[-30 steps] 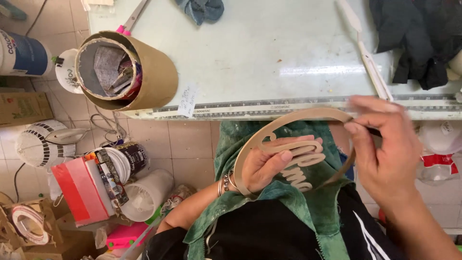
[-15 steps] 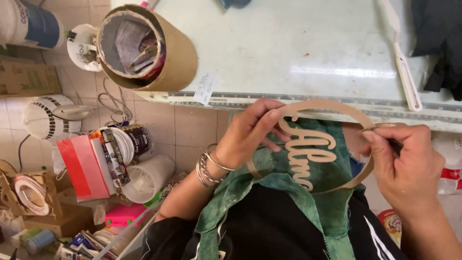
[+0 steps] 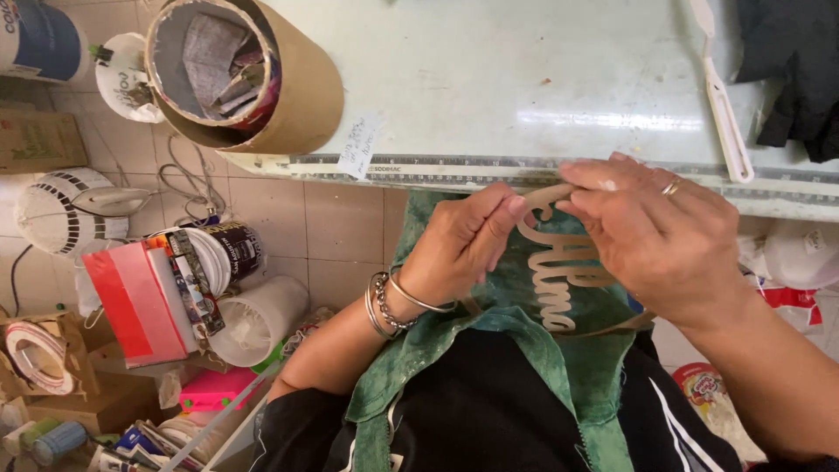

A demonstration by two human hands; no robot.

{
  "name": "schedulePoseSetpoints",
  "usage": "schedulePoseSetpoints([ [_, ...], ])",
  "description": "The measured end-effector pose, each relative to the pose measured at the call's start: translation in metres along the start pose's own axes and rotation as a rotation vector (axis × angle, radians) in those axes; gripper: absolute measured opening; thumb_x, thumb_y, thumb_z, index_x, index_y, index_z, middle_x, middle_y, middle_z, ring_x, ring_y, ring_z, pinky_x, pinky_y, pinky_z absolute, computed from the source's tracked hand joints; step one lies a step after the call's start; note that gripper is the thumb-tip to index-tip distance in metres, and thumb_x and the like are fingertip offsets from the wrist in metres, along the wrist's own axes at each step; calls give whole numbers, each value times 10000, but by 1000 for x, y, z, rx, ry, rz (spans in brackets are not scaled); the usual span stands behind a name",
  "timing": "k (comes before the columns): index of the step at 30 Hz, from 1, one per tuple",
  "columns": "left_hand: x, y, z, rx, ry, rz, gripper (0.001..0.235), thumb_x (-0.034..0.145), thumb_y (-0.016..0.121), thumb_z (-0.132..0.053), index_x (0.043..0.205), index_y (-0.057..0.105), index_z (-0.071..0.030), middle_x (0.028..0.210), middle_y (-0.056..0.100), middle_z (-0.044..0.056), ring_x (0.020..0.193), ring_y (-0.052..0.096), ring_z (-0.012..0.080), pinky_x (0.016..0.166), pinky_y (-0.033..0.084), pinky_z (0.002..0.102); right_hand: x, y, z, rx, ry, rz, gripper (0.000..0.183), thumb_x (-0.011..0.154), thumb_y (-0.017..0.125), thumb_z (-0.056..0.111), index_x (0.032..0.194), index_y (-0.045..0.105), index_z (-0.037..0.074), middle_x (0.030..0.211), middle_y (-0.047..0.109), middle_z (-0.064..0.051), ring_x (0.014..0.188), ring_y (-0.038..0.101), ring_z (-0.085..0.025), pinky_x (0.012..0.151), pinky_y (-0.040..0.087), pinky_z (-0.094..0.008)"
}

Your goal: Sanding and marking the edges of a circular wooden sign with a name cutout.

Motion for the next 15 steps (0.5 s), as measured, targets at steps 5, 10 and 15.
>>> schedulePoseSetpoints([
  [5,-1,-2,5,4,46,38,318,968,309,-268,879,541,-70,415,422,-25,331,432,70,415,400,173,-9,0,-3,-46,-54,-10,140,939,633,64,833,568,-1,1015,709,-122,855,713,-269,772,596,-404],
  [10,1,7,6,19,120,61,251,968,333,-217,848,501,-73,495,410,-32,399,410,71,429,378,204,2,11,-2,132,-40,-10,109,903,622,76,861,581,-15,893,701,-164,834,708,-277,846,578,-464],
  [15,-5,3,2,24,97,45,271,975,311,-227,892,513,-66,464,405,-37,382,417,66,411,376,187,-9,-7,-8,375,179,77,34,881,568,-68,847,566,-68,946,660,-209,489,526,-91,942,521,-483],
])
Point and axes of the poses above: each hand's wrist, its own x-axis towards the middle knuckle, its own y-axis out of the palm, z = x × y, the point moved 1 cm from there along x, towards the middle knuckle
